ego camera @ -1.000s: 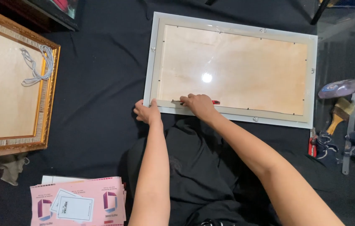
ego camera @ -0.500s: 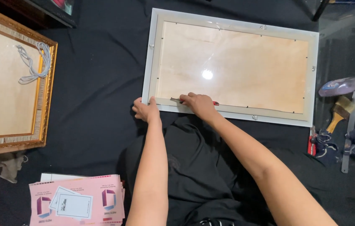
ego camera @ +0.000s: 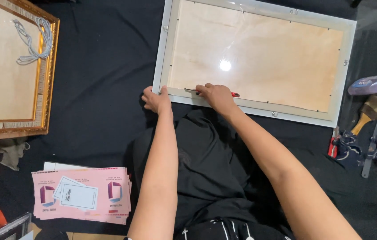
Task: Trimming the protective plastic film from a picture frame using a utility knife
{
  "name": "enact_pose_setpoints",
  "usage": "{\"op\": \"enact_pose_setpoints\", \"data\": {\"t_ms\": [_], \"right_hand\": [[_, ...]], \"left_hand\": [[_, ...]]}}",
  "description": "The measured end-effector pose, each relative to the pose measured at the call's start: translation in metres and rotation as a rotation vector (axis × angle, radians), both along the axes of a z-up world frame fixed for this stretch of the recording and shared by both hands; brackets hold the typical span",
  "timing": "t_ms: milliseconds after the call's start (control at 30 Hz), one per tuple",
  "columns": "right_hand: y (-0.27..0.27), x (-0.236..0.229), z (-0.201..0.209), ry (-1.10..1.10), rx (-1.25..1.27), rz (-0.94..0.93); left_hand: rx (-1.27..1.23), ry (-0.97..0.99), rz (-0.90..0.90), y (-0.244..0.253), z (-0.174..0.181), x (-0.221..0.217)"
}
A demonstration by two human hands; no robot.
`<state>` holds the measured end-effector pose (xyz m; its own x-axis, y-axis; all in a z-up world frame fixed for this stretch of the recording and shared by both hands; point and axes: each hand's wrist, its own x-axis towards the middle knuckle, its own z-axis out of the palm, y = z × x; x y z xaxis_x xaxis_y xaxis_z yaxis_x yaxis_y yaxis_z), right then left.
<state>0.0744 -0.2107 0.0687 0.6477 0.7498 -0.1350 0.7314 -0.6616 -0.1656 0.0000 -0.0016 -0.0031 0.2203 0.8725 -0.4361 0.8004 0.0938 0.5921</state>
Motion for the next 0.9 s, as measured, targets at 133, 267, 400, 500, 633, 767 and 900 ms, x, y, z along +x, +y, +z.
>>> {"op": "enact_pose_setpoints", "data": {"t_ms": [133, 267, 400, 500, 633, 767, 900], "right_hand": [[0.000, -0.001, -0.002, -0.009, -0.022, 0.007], [-0.002, 0.002, -0.001, 0.028, -0.011, 0.003], [0.000, 0.000, 0.004, 0.026, -0.004, 0.009], [-0.001, 0.000, 0.004, 0.026, 0.010, 0.012], [0.001, 0.001, 0.012, 0.055, -0.016, 0.023], [0.001, 0.004, 0.012, 0.067, -0.054, 0.030], [-0.003, 0.007, 0.016, 0.071, -0.078, 0.023]], "left_hand": [[0.004, 0.003, 0.006, 0.001, -0.004, 0.001], [-0.008, -0.007, 0.003, 0.003, -0.005, 0.002], [0.003, 0.011, 0.003, 0.004, -0.008, 0.003], [0.006, 0.029, 0.009, 0.004, -0.005, 0.004], [-0.025, 0.107, -0.070, -0.004, 0.021, 0.007], [-0.025, 0.120, -0.098, -0.006, 0.029, 0.006], [-0.054, 0.120, -0.099, -0.008, 0.039, 0.007]]}}
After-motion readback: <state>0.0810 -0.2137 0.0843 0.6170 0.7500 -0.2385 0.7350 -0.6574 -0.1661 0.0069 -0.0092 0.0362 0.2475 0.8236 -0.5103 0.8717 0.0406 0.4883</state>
